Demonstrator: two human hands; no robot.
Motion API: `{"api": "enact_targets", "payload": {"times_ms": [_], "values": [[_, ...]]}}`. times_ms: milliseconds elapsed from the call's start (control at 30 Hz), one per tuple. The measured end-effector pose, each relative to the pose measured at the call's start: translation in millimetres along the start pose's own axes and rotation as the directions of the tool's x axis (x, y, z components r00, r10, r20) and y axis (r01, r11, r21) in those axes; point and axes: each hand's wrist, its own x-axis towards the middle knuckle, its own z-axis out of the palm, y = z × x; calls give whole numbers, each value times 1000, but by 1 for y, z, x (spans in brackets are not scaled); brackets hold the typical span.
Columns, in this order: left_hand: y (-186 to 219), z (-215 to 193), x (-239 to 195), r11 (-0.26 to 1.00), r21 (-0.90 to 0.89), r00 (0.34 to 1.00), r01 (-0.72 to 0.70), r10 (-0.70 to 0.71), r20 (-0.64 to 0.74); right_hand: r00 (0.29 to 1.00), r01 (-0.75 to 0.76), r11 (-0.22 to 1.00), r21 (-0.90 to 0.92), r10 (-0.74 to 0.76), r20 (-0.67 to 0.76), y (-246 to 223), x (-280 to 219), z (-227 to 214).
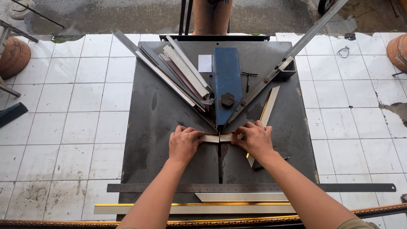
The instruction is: Measuring, marking, and cutting decorative frame moldings using a manual miter trimmer machine.
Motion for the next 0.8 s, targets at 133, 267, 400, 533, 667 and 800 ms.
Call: {"api": "enact_targets", "payload": {"times_ms": [133,267,400,533,667,800], "values": [[2,3,-12,1000,10,1000,2,-2,0,1000,8,1000,12,-8,2,1,-9,4],[11,-3,-26,1000,24,1000,19,-19,2,1000,18,1000,-10,-18,-4,-1,-20,5],[25,-11,-43,997,-1,997,77,-77,-18,997,65,995,-82,-68,-34,3,-30,15],[46,-18,-72,956,-251,987,150,-159,-14,996,94,986,-135,-95,2,4,-46,16],[108,-43,-88,593,-672,879,444,-433,198,884,-451,783,428,324,338,2,-80,-15],[168,-32,-97,508,-821,938,260,-333,91,635,-663,-109,741,441,634,-4,-113,-49]]}}
